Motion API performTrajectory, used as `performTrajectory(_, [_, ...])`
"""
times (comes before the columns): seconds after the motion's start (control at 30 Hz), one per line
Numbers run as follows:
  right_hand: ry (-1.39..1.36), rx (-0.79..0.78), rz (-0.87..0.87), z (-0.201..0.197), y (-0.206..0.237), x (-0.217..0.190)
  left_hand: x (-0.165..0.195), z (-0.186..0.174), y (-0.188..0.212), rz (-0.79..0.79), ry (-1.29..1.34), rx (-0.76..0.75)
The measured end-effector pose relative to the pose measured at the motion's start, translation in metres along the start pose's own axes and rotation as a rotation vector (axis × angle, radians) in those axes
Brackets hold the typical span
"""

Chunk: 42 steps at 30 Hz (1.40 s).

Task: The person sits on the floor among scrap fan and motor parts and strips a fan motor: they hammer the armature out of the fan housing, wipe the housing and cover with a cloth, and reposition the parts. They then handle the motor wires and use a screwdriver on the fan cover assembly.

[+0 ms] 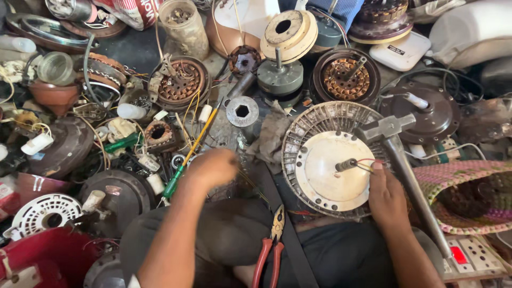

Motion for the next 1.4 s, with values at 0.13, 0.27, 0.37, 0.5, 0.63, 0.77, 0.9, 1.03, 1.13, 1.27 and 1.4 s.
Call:
performTrajectory(0.13, [-0.013,-0.005,-0.022,0.001,0.000,-0.001,-0.043,-0.024,-0.051,-0.174,-0.049,0.382])
performTrajectory(0.27, [0.008,0.002,-0.004,0.001,-0.001,0.003,-0.032,-0.015,-0.089,-0.053,0.068,0.428])
performTrajectory(0.37, [-0.050,0.024,-0.034,-0.001,0.000,0.006,-0.021,0.001,-0.101,-0.015,0.180,0.508])
performTrajectory(0.5, [-0.190,-0.010,-0.045,0.001,0.004,0.007,-0.011,0.004,-0.102,0.111,0.324,0.666])
performTrajectory(0.63, [-0.229,0.094,0.105,-0.008,0.008,0.008,-0.012,0.005,-0.106,0.108,0.253,0.668])
performTrajectory(0.77, [-0.481,0.310,0.088,-0.032,0.017,0.003,-0.014,0.009,-0.097,0.193,-0.378,0.429])
performTrajectory(0.9, [-0.405,0.495,-0.162,-0.047,0.049,-0.017,-0.016,0.028,-0.047,0.142,-0.548,-0.241])
performTrajectory(1.03, [-0.155,0.077,-0.498,-0.018,0.109,-0.054,0.047,0.041,0.066,0.354,0.304,-0.109])
performTrajectory(1.13, [-0.320,-0.177,-0.459,0.006,0.135,-0.063,0.100,0.066,0.115,0.514,0.574,0.155])
performTrajectory(1.27, [-0.340,-0.134,-0.285,0.003,0.139,-0.055,0.136,0.081,0.128,0.664,0.645,0.480])
performTrajectory(1.4, [-0.335,-0.054,-0.329,-0.024,0.128,-0.054,0.150,0.075,0.129,0.757,0.570,0.502])
Point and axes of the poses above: each hand's wrist, its own y-axis away from the middle knuckle, its own z-axis out of the palm, x = y × z, the point moved 4 cm from there along -y, towards the middle knuckle, and after that the axes turned 5 degrees about x, right-handed, at the moved point
